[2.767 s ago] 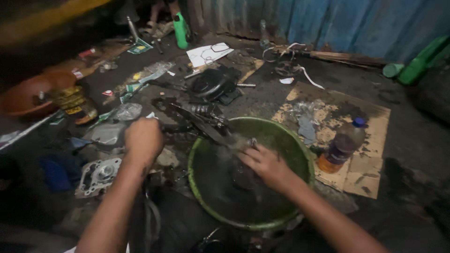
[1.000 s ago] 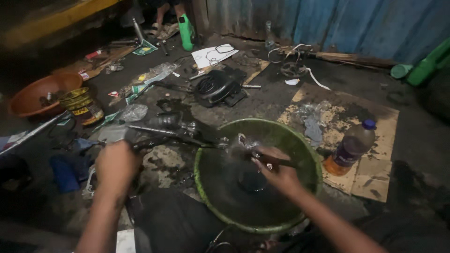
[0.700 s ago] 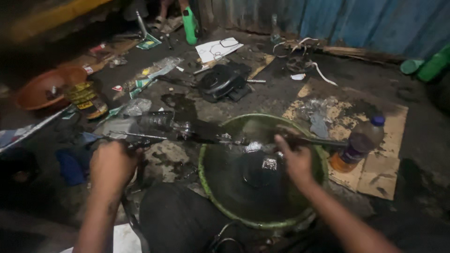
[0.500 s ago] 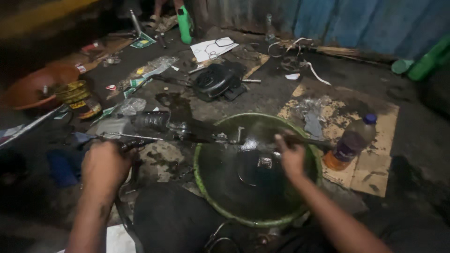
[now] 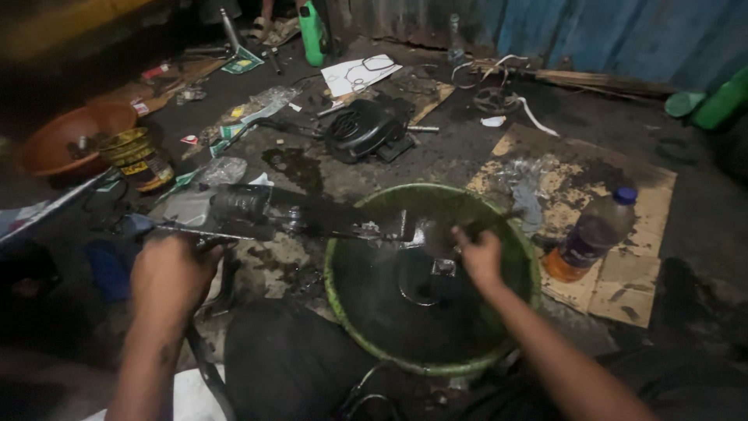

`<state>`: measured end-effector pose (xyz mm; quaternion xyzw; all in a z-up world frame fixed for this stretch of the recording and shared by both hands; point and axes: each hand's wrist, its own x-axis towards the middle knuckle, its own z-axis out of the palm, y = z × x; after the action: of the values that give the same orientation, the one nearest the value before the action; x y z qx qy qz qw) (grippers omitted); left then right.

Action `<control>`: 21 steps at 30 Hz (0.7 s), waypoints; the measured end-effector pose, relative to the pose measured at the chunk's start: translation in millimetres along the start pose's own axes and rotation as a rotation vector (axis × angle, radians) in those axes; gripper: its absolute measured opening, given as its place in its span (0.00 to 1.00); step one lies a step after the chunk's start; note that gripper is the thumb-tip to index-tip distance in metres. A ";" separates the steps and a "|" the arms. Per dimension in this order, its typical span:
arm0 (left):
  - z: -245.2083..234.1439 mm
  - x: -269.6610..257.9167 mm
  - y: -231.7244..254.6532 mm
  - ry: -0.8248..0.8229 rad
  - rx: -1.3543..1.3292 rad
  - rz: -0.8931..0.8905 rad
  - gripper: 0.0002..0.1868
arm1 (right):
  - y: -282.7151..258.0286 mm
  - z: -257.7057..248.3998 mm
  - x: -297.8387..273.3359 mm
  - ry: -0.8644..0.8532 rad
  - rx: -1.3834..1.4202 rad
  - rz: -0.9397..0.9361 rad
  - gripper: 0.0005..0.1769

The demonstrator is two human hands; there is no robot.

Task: The person scrubs a metal mechanical part, likely a radiator or heat exchanger, using a brush and a liquid solution in a green basin. They repeatedly dip the brush into the basin and scrub the fins and surfaces of the part, turning it over to clean different sides.

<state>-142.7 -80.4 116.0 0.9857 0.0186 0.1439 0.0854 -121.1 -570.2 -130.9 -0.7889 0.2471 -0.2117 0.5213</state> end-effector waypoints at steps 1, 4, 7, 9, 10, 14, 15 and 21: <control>-0.6 -1.1 -0.8 0.016 -0.014 0.003 0.21 | 8.7 10.6 -4.8 -0.110 -0.085 -0.094 0.21; -0.3 4.5 2.1 -0.052 0.010 -0.067 0.22 | 29.3 24.0 -36.3 -0.324 -0.380 -0.343 0.17; 5.1 11.0 2.6 -0.088 0.043 -0.102 0.23 | 26.0 22.9 -51.6 -0.342 -0.637 -0.394 0.20; 13.2 15.3 -0.1 -0.127 0.092 -0.066 0.23 | 16.6 17.7 -49.7 -0.387 -0.703 -0.244 0.21; 17.5 17.7 -2.1 -0.145 0.112 -0.046 0.23 | 14.4 20.3 -53.7 -0.398 -0.653 -0.248 0.20; 43.9 27.8 -8.2 -0.266 0.152 -0.125 0.19 | 29.1 38.9 -88.0 -0.507 -0.495 -0.509 0.23; 52.5 28.0 -12.2 -0.276 0.155 -0.118 0.18 | 33.8 42.1 -90.2 -0.558 -0.465 -0.631 0.27; 83.3 22.2 -22.3 -0.403 0.194 -0.135 0.16 | 28.6 37.3 -44.9 -0.666 -0.124 0.161 0.26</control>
<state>-97.8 -70.6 39.7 0.9947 0.0807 -0.0644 0.0019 -139.3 -525.5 -174.5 -0.8228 0.1373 0.1145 0.5395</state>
